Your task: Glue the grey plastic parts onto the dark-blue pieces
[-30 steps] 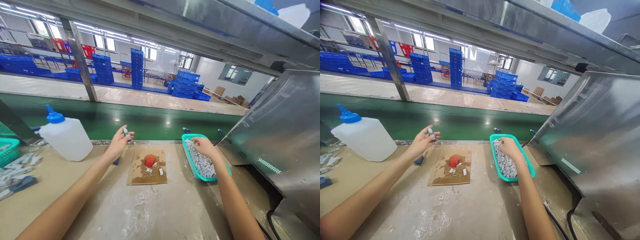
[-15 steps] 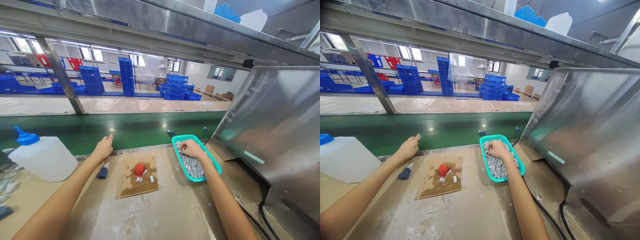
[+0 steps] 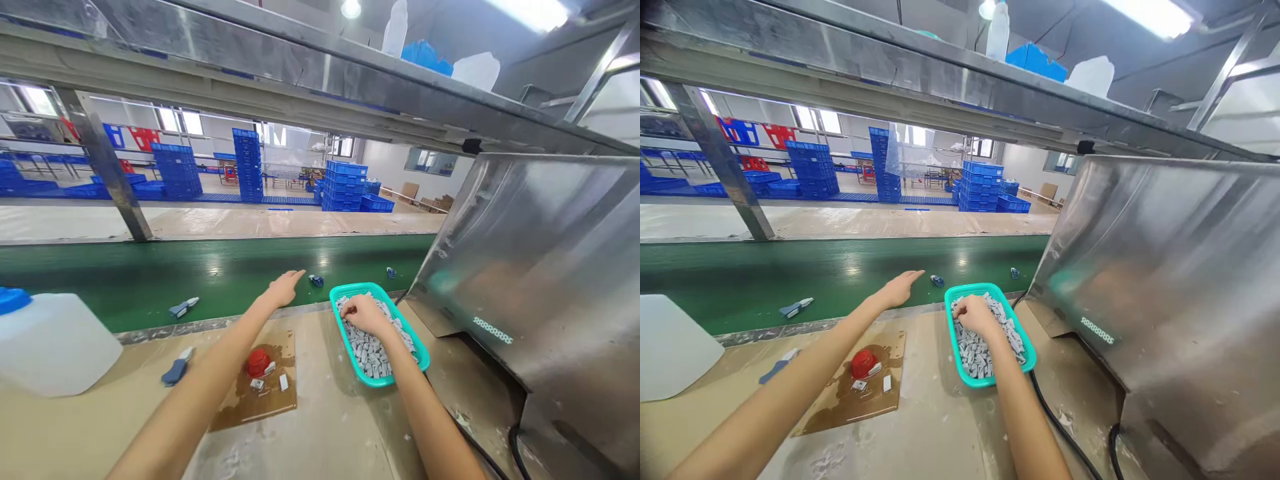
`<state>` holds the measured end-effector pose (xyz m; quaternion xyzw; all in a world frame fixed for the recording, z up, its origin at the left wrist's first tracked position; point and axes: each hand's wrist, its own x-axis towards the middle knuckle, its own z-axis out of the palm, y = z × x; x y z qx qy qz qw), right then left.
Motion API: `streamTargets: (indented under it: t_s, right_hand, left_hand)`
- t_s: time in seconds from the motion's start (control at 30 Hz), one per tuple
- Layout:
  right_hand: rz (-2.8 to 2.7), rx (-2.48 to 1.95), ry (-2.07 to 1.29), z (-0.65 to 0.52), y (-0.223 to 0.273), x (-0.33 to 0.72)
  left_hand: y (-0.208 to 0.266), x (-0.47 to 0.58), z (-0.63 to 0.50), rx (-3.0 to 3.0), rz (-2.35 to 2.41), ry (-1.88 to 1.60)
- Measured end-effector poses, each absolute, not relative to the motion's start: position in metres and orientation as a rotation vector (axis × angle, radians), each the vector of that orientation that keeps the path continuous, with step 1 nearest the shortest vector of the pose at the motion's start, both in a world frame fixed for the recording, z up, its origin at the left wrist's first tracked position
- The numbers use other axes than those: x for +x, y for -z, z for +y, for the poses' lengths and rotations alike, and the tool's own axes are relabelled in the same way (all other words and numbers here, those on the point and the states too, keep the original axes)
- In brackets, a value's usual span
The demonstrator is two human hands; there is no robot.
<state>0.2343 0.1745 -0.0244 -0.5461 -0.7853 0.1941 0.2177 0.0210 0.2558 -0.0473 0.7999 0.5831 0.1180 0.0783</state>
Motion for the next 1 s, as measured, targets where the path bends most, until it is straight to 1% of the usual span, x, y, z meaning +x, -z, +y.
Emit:
streamTargets:
  t_s: [0.13, 0.27, 0.43, 0.57, 0.6, 0.67, 0.8, 0.93, 1.0]
  right_hand:
    - [-2.269, -1.466, -0.416, 0.174, 0.026, 0.231]
    - [-2.324, -1.426, -0.349, 0.172, 0.026, 0.233]
    - [-2.324, -1.428, -0.359, 0.175, 0.028, 0.237]
    - [-2.322, -1.454, -0.391, 0.18, 0.032, 0.24]
    - [-2.326, -1.459, -0.39, 0.181, 0.033, 0.24]
    - [-2.335, -1.472, -0.368, 0.18, 0.033, 0.239]
    - [-2.353, -1.518, -0.282, 0.175, 0.028, 0.236]
    - [-2.338, -1.541, -0.198, 0.165, 0.013, 0.236]
    - [-2.191, -1.447, -0.273, 0.158, 0.004, 0.228]
  left_hand:
    - [0.047, 0.066, 0.268, 2.34, 1.665, -0.367]
    - [0.042, 0.072, 0.27, 2.208, 1.68, -0.412]
    - [0.029, 0.044, 0.256, 1.938, 1.651, -0.57]
    - [0.011, 0.012, 0.204, 1.708, 1.546, -0.736]
    - [0.007, 0.002, 0.186, 1.637, 1.493, -0.792]
    - [-0.001, -0.018, 0.15, 1.259, 1.209, -1.002]
    - [-0.011, -0.053, 0.101, 0.892, 0.99, -1.065]
    - [-0.018, -0.065, 0.097, 0.784, 0.99, -1.251]
    - [-0.018, -0.065, 0.101, 0.828, 1.042, -1.248]
